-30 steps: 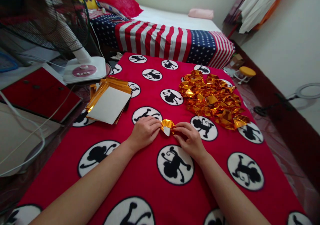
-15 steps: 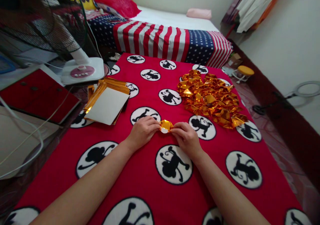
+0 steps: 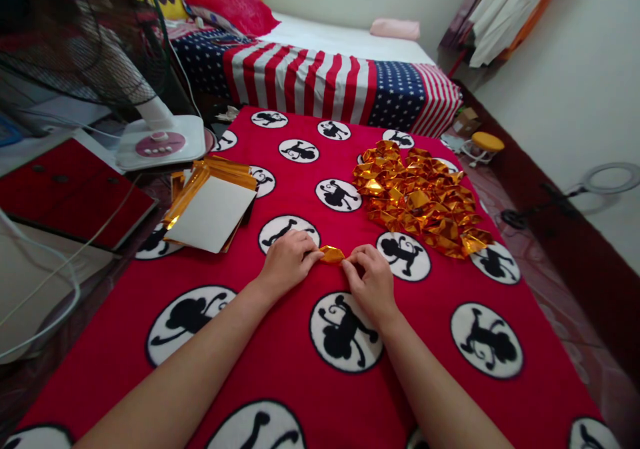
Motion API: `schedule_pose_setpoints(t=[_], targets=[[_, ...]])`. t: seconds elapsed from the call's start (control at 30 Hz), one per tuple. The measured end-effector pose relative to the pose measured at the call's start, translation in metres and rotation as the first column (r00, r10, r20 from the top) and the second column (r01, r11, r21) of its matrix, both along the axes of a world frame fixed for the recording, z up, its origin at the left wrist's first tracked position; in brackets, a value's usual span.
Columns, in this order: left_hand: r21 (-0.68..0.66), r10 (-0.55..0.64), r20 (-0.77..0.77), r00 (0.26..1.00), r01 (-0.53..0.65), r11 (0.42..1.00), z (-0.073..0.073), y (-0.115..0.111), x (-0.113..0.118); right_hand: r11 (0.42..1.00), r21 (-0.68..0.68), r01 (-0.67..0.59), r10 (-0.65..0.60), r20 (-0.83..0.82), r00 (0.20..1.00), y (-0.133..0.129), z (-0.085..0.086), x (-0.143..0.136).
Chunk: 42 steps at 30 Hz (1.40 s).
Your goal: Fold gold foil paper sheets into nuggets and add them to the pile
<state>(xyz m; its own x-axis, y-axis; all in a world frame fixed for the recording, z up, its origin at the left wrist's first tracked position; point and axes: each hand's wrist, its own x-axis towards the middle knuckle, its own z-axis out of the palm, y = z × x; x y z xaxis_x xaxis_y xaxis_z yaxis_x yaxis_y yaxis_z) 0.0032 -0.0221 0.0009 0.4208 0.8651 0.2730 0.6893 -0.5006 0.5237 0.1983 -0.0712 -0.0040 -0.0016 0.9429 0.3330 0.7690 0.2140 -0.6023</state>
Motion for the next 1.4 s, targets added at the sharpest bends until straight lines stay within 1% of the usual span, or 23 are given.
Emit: schedule_pose_setpoints(t=[0.23, 0.4, 0.63, 1.0, 1.23, 1.4], targets=[[-0.023, 0.069, -0.003, 0.998, -0.069, 0.997, 0.001, 0.002, 0.004, 0.995, 0.009, 0.095, -0.095, 0.041, 0.995, 0.000, -0.001, -0.005], [-0.008, 0.068, -0.011, 0.998, -0.068, 0.998, -0.002, 0.001, 0.006, 0.993, 0.013, 0.114, -0.115, 0.080, 0.990, 0.000, -0.002, -0.007], [0.033, 0.130, -0.010, 0.991, -0.130, 0.991, 0.000, -0.001, 0.011, 0.989, 0.014, 0.145, -0.146, 0.112, 0.983, 0.001, 0.000, -0.011], [0.015, 0.150, 0.015, 0.989, -0.150, 0.989, -0.002, -0.002, 0.012, 0.988, 0.015, 0.157, -0.157, 0.065, 0.985, -0.001, -0.002, -0.009], [0.030, 0.161, 0.020, 0.987, -0.162, 0.986, -0.002, -0.002, 0.013, 0.987, 0.029, 0.158, -0.161, 0.120, 0.980, 0.001, -0.002, -0.011], [0.012, 0.174, 0.027, 0.984, -0.174, 0.985, -0.003, -0.002, 0.012, 0.987, 0.012, 0.160, -0.160, 0.164, 0.973, 0.001, -0.003, -0.011]])
